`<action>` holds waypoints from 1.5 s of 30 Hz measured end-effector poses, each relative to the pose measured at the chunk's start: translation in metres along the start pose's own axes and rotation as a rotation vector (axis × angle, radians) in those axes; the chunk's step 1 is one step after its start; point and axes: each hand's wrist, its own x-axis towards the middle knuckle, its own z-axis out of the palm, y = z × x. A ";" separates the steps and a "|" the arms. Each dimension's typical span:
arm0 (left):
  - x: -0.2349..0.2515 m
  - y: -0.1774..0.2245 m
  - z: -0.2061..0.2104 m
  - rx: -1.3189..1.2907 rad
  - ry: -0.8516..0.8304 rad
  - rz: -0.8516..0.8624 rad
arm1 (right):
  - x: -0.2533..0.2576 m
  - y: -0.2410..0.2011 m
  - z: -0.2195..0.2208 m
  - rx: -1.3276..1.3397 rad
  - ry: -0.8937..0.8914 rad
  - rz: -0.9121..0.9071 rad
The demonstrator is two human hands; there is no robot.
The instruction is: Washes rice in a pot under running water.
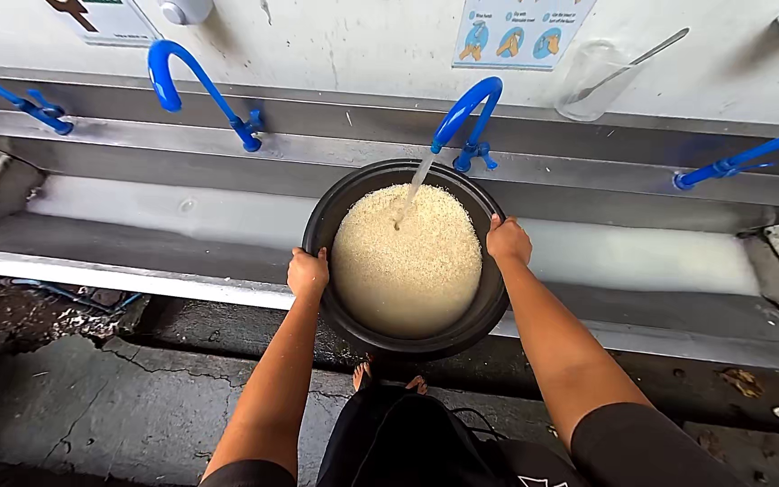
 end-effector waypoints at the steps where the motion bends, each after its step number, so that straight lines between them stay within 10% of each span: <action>1: 0.000 0.000 0.000 0.002 0.003 -0.001 | 0.001 0.000 0.000 -0.005 0.000 0.006; 45: -0.004 0.004 -0.005 -0.027 -0.018 -0.027 | 0.003 0.007 0.010 0.024 0.027 -0.014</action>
